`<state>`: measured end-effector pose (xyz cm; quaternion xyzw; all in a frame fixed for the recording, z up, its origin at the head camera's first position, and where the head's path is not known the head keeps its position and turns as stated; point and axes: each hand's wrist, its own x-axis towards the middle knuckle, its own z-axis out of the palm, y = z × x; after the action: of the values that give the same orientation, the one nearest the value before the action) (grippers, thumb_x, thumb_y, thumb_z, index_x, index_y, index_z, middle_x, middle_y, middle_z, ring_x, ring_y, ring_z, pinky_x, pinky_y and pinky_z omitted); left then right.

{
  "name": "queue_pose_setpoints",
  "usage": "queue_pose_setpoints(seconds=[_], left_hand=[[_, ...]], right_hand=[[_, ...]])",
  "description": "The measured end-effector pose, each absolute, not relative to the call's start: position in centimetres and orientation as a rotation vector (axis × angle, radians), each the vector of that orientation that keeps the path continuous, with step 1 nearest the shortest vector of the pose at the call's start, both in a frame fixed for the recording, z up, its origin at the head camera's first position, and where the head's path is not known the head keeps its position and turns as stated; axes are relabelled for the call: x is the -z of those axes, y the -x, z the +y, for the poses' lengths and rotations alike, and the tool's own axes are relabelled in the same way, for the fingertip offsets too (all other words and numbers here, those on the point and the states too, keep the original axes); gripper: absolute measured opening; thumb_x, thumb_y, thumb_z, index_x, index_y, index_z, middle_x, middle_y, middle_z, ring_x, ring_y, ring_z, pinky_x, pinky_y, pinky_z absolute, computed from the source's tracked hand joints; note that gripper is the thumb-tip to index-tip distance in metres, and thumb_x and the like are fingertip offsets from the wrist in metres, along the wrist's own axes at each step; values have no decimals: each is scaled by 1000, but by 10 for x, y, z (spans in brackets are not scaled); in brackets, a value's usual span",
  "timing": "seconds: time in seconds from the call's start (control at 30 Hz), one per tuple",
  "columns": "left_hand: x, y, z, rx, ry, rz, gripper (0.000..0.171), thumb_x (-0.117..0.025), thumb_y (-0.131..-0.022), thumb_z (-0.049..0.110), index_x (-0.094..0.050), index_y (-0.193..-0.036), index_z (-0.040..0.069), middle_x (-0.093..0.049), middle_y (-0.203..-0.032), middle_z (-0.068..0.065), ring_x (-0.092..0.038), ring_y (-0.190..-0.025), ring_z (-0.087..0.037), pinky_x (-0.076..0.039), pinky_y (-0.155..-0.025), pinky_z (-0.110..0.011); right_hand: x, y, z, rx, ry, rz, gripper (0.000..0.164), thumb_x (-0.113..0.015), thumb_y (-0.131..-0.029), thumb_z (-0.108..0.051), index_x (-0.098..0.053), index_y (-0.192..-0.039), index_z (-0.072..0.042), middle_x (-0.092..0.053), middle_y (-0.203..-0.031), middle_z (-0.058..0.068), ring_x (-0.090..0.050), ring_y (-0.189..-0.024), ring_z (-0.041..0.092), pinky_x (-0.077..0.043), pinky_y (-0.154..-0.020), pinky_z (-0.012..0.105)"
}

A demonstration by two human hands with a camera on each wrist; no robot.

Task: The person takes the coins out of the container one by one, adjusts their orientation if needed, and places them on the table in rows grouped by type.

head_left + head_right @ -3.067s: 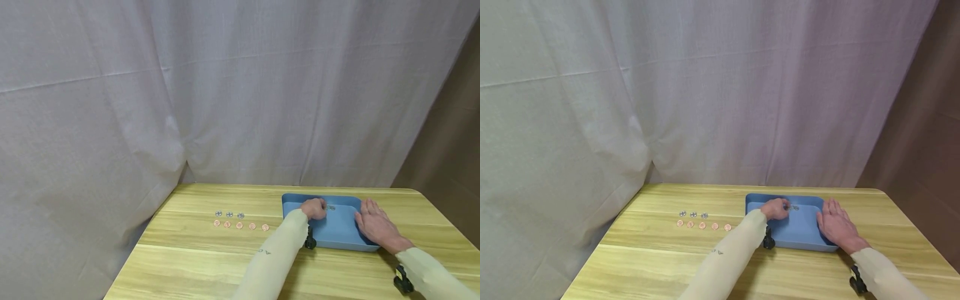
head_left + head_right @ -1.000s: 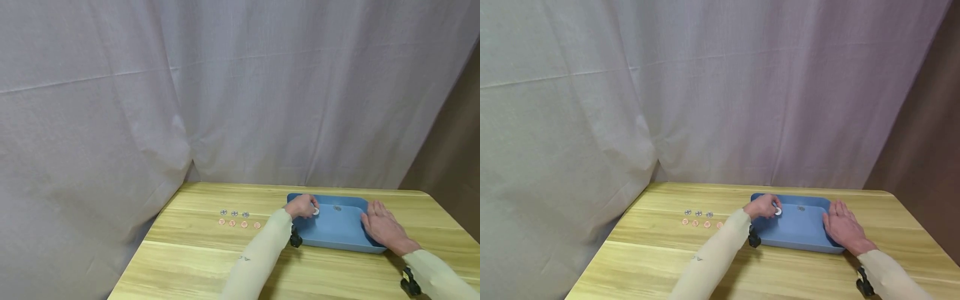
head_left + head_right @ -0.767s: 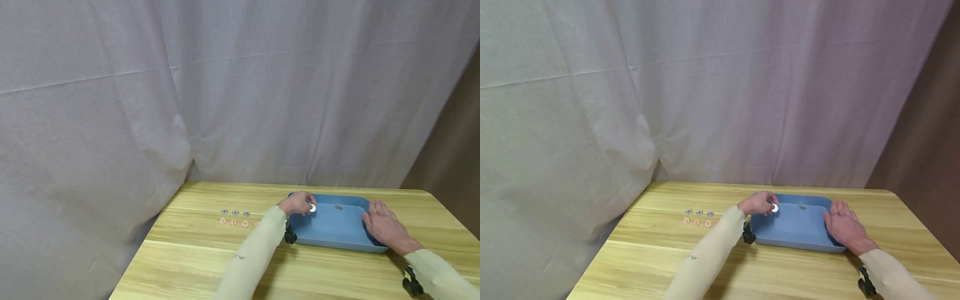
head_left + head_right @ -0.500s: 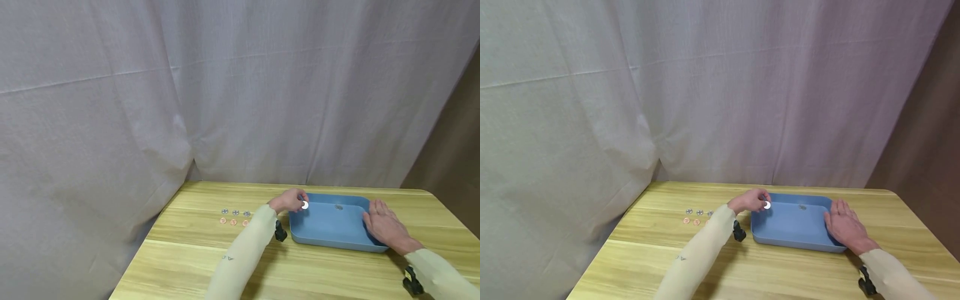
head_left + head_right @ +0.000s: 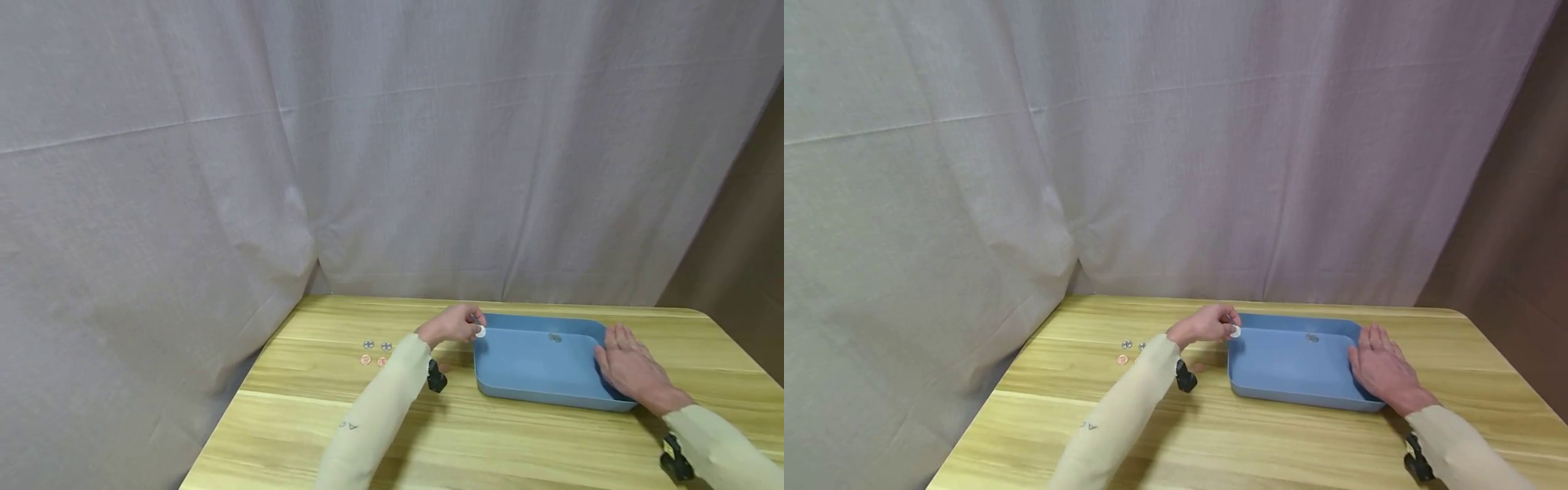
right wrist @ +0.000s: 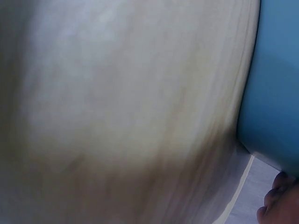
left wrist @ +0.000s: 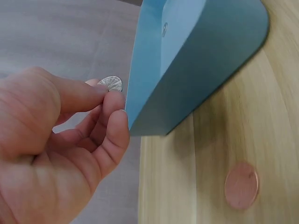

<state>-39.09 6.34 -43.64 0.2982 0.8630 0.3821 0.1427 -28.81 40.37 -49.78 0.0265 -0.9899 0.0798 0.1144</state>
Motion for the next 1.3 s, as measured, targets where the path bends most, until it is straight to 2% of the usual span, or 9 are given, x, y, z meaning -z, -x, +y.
queue_pose_setpoints(seconds=[0.13,0.2,0.27,0.4,0.5,0.67,0.93,1.13,1.3], left_hand=[[434,391,53,-1108,-883,2491,8,-55,-98,4,-62,-99,4,-66,-88,-9,-69,-84,-29,-54,-66,-28],[432,391,48,-1110,-895,2486,8,-55,-97,2,-63,-100,2,-68,-91,-13,-69,-90,-35,-53,-65,-27],[430,391,44,-1080,-911,2504,8,-56,-96,2,-63,-100,1,-69,-90,-15,-70,-91,-36,-51,-62,-22],[431,391,34,-999,-916,2551,7,-58,-95,3,-63,-100,2,-68,-86,-9,-71,-89,-31,-47,-62,-17],[434,392,26,-944,-903,2571,6,-59,-95,5,-63,-99,3,-65,-84,-3,-70,-82,-22,-47,-62,-17],[439,392,13,-882,-880,2586,4,-59,-95,5,-63,-95,6,-63,-82,-2,-57,-68,-6,-45,-60,-17],[444,386,-2,-882,-764,2574,5,-59,-94,3,-63,-96,5,-65,-87,-8,-54,-66,-9,-44,-57,-21],[450,384,-15,-864,-680,2575,5,-59,-94,3,-63,-96,5,-68,-90,-12,-57,-68,-14,-47,-62,-29],[456,386,-25,-868,-617,2554,7,-58,-94,2,-63,-98,2,-68,-84,-13,-53,-61,-12,-44,-57,-24]], right_hand=[[498,288,403,-230,-75,-2904,65,-32,-107,-29,-17,-141,25,-16,-145,48,-16,-138,59,-16,-112,67],[498,288,403,-232,-72,-2906,65,-31,-107,-29,-17,-141,24,-16,-146,48,-16,-138,58,-15,-113,67],[498,287,403,-235,-68,-2910,65,-31,-107,-29,-16,-142,24,-15,-146,47,-15,-139,58,-14,-113,67],[497,286,403,-256,-63,-2923,66,-32,-107,-29,-13,-142,24,-13,-147,47,-13,-140,58,-12,-114,67],[497,286,402,-261,-61,-2923,66,-33,-107,-29,-14,-142,24,-13,-147,47,-12,-140,58,-12,-114,66],[497,285,401,-258,-52,-2918,66,-33,-107,-29,-15,-142,23,-14,-147,47,-13,-140,58,-12,-114,66],[497,284,405,-247,-58,-2920,66,-34,-106,-28,-15,-142,24,-14,-147,47,-12,-140,58,-11,-114,66],[499,282,405,-264,-60,-2934,67,-34,-106,-30,-13,-143,23,-11,-148,46,-10,-140,58,-9,-115,66],[500,282,404,-257,-73,-2922,66,-35,-106,-28,-14,-142,24,-13,-147,47,-12,-140,58,-11,-114,66]])
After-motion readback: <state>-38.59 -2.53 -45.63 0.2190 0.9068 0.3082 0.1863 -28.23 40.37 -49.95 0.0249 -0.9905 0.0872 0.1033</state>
